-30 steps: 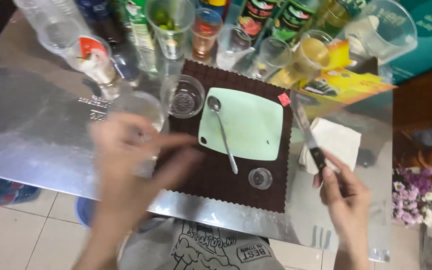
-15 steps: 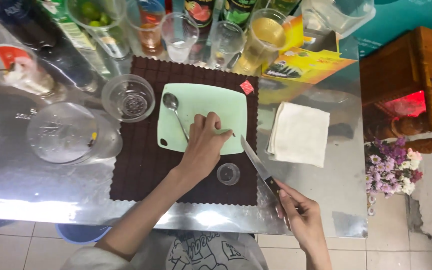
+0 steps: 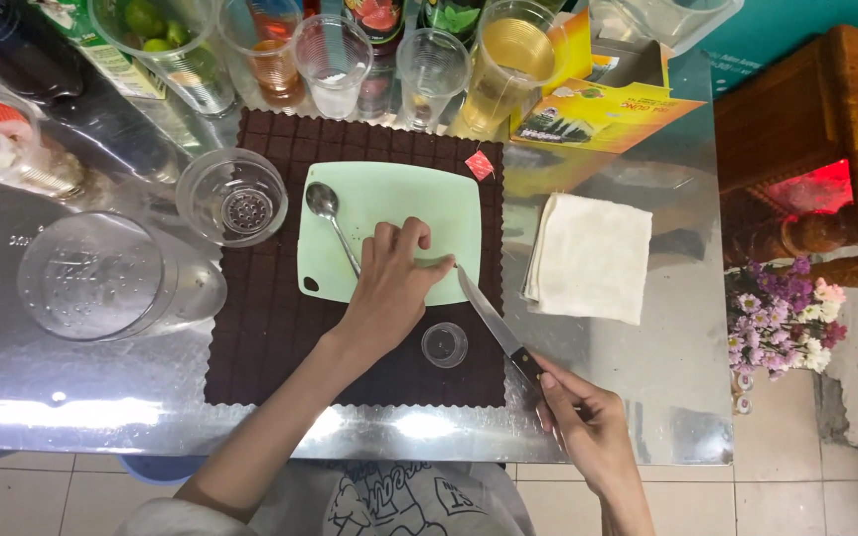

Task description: Preparing a beverage by cutting and squeezing citrus fruits, adding ingredients with a spoon, and cleaning the counter.

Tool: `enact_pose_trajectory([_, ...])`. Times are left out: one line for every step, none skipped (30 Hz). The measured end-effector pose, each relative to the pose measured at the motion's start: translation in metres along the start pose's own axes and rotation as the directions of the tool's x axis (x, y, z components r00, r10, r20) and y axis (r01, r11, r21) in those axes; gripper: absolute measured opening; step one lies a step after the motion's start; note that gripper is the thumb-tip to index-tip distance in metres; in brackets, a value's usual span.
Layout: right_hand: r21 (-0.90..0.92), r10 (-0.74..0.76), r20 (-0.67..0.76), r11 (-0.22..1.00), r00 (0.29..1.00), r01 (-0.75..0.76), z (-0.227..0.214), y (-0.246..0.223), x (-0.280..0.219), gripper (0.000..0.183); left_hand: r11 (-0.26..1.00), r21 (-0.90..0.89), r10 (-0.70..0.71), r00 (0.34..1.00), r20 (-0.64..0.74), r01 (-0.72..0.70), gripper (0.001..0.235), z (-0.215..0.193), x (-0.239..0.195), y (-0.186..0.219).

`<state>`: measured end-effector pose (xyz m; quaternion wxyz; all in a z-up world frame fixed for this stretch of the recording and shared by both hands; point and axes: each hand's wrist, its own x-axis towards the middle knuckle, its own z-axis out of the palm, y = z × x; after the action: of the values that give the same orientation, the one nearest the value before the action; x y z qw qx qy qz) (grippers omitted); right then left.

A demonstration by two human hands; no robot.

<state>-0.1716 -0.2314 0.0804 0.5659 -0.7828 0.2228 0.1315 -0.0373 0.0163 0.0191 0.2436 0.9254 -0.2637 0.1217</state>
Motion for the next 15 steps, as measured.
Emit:
enact_pose_trajectory([0.002, 0.008, -0.003, 1.000, 1.000, -0.008, 0.0005, -0.0002, 0.0001, 0.040, 1.000, -0.019, -0.012, 1.000, 0.015, 0.013, 0.060, 0.0002, 0.0002, -0.0003])
enact_pose_trajectory([0.003, 0.016, -0.003, 1.000, 1.000, -0.016, 0.0013, -0.0007, 0.0007, 0.040, 0.999, -0.035, -0.027, 0.999, 0.029, 0.028, 0.057, 0.0000, 0.0000, -0.0011])
enact_pose_trajectory([0.003, 0.015, -0.002, 1.000, 1.000, -0.015, 0.0020, 0.0006, 0.0013, 0.040, 0.999, -0.035, -0.028, 0.999, 0.028, 0.029, 0.057, -0.0003, -0.0005, -0.0010])
enact_pose_trajectory([0.003, 0.015, 0.000, 1.000, 1.000, -0.015, 0.0028, 0.0017, 0.0019, 0.040, 0.999, -0.045, -0.026, 0.999, 0.038, 0.028, 0.060, -0.0008, -0.0014, -0.0012])
enact_pose_trajectory([0.003, 0.014, 0.002, 1.000, 1.000, -0.014, 0.0036, 0.0029, 0.0025, 0.040, 0.998, -0.054, -0.025, 0.999, 0.048, 0.028, 0.063, -0.0013, -0.0023, -0.0013])
enact_pose_trajectory([0.004, 0.015, 0.003, 1.000, 1.000, -0.015, 0.0052, 0.0027, 0.0031, 0.040, 0.998, -0.054, -0.026, 0.998, 0.049, 0.028, 0.063, -0.0014, -0.0028, -0.0016])
enact_pose_trajectory([0.003, -0.010, 0.008, 1.000, 1.000, 0.010, 0.0065, 0.0025, 0.0036, 0.039, 0.998, -0.056, -0.027, 0.998, 0.054, 0.030, 0.063, -0.0013, -0.0032, -0.0018])
enact_pose_trajectory([0.002, -0.035, 0.012, 0.999, 0.999, 0.035, 0.0077, 0.0025, 0.0040, 0.039, 0.998, -0.059, -0.026, 0.998, 0.059, 0.030, 0.064, -0.0011, -0.0034, -0.0018])
enact_pose_trajectory([0.002, -0.034, 0.012, 0.999, 0.999, 0.034, 0.0081, 0.0037, 0.0044, 0.039, 0.998, -0.059, -0.026, 0.998, 0.060, 0.030, 0.064, -0.0013, -0.0040, -0.0017])
enact_pose_trajectory([0.020, -0.037, 0.019, 0.999, 0.999, 0.036, 0.0086, 0.0045, 0.0053, 0.040, 0.998, -0.062, -0.026, 0.997, 0.069, 0.030, 0.065, -0.0018, -0.0041, -0.0019])
enact_pose_trajectory([0.038, -0.039, 0.027, 0.999, 0.999, 0.038, 0.0091, 0.0053, 0.0061, 0.040, 0.997, -0.066, -0.026, 0.997, 0.078, 0.031, 0.066, -0.0023, -0.0041, -0.0020])
enact_pose_trajectory([0.038, -0.040, 0.026, 0.999, 0.999, 0.039, 0.0091, 0.0054, 0.0065, 0.040, 0.997, -0.065, -0.025, 0.997, 0.077, 0.030, 0.066, -0.0023, -0.0039, -0.0022])
enact_pose_trajectory([0.075, -0.034, 0.041, 0.997, 0.999, 0.031, 0.0091, 0.0057, 0.0070, 0.040, 0.995, -0.092, -0.037, 0.996, 0.087, 0.045, 0.066, -0.0023, -0.0036, -0.0024])
enact_pose_trajectory([0.113, -0.027, 0.056, 0.993, 0.998, 0.020, 0.0093, 0.0061, 0.0070, 0.041, 0.991, -0.120, -0.049, 0.994, 0.098, 0.061, 0.066, -0.0022, -0.0038, -0.0024])
enact_pose_trajectory([0.113, -0.026, 0.056, 0.993, 0.998, 0.020, 0.0085, 0.0092, 0.0082, 0.041, 0.991, -0.120, -0.049, 0.994, 0.099, 0.060, 0.066, -0.0023, -0.0040, -0.0027])
